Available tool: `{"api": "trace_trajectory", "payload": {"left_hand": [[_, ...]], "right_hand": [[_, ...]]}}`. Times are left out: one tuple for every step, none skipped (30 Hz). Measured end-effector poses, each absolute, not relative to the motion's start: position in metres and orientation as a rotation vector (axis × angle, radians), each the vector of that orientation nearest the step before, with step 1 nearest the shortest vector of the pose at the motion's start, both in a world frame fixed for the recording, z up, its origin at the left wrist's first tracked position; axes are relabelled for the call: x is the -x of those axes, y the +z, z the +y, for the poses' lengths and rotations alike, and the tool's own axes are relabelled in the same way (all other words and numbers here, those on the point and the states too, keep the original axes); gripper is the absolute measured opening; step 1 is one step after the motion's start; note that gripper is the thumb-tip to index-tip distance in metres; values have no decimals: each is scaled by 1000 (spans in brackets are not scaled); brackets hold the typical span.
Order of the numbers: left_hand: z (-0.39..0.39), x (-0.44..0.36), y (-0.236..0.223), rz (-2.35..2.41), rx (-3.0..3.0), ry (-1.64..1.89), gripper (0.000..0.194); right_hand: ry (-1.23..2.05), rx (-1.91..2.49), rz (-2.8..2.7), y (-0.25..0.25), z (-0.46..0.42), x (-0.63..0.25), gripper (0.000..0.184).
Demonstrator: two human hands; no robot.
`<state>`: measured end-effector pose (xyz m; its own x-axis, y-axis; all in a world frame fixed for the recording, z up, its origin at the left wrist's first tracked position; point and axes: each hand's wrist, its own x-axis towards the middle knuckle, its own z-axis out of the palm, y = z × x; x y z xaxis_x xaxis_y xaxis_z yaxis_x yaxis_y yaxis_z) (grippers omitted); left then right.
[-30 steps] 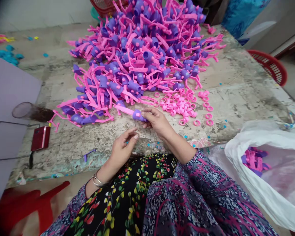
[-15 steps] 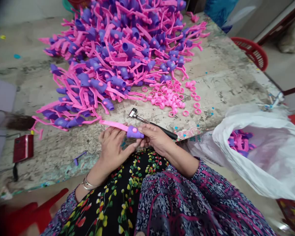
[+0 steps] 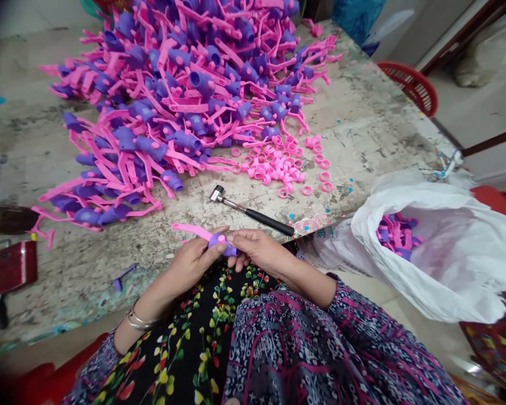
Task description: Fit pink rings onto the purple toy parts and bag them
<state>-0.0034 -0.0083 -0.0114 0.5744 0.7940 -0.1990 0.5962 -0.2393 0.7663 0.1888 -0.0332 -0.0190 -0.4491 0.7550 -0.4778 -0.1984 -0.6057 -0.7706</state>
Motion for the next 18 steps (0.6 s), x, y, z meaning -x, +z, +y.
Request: {"api": "trace_trajectory", "payload": {"left_hand": [[-8, 4, -11, 1116, -1910, 294, 47], [-9, 4, -12, 1127, -1874, 301, 47], [-9, 4, -12, 1146, -1840, 307, 48], [-9, 4, -12, 1166, -1807, 313, 50], [-9, 3, -12, 1183, -1775, 319, 52], [-9, 3, -13, 1194, -1744, 322, 53], [-9, 2, -13, 1198, -1716, 325, 54], [-9, 2, -13, 1198, -1691, 330, 55], [-9, 1, -13, 1197, -1670, 336, 55], [-9, 0, -13, 1196, -1652, 344, 55], [-9, -1, -13, 1197, -1635, 353, 55], [-9, -2, -14, 1200, -1619, 366, 55], [-9, -2, -14, 1203, -1606, 380, 55], [-10, -3, -15, 1208, -1593, 395, 55], [-10, -4, -15, 1213, -1579, 412, 55], [-10, -4, -15, 1218, -1557, 428, 55], [-11, -4, -15, 1220, -1522, 444, 56], [-11, -4, -15, 1213, -1470, 457, 57]], "right_hand": [[2072, 1146, -938, -19, -33, -194, 46], [2024, 1177, -1028, -19, -31, -201, 49], [1924, 1240, -1116, -19, -28, -210, 51], [1765, 1336, -1195, -21, -25, -221, 51], [1536, 1470, -1257, -23, -20, -234, 49], [1256, 1623, -1296, -26, -15, -248, 46], [950, 1781, -1327, -30, -10, -263, 44], [683, 1930, -1356, -35, -5, -276, 43], [483, 2053, -1371, -40, 0, -289, 43], [361, 2149, -1392, -45, 4, -299, 47], [287, 2233, -1394, -50, 6, -308, 52], [254, 2303, -1394, -54, 8, -314, 55], [248, 2359, -1391, -57, 10, -318, 55], [251, 2398, -1387, -59, 11, -321, 53], [256, 2417, -1388, -60, 11, -322, 49], [257, 2413, -1394, -61, 11, -321, 45], [254, 2382, -1399, -60, 11, -319, 41], [255, 2327, -1397, -58, 10, -315, 39]]}}
